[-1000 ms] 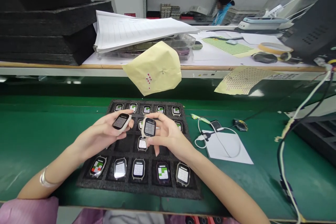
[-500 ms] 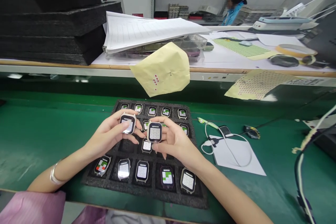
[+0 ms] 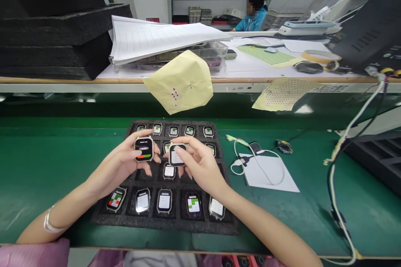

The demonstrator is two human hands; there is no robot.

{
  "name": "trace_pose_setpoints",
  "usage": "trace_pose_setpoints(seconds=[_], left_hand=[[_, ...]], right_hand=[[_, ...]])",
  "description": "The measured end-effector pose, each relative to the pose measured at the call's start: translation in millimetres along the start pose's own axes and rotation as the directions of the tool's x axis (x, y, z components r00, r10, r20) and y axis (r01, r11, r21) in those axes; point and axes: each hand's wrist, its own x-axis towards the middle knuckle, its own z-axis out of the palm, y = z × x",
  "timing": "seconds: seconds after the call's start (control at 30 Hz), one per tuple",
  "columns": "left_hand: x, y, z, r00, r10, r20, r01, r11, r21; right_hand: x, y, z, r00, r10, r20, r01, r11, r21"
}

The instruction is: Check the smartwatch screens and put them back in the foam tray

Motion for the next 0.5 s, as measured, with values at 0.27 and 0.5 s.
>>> trace_pose_setpoints(seconds=[0.27,0.5], left_hand=[[-3,1,-1.4,0.999,0.011,0.053,-0.008,0.999,-0.045],[-7,-2,-1.1,0.994,-0.010,0.109,0.017,0.998,-0.067]], right_hand=[[-12,-8,-1,0.997,-0.040,0.064,0.039,0.999,0.007],[-29,-24,9,0.994,-0.063,0.088,0.056,0.996,0.076]])
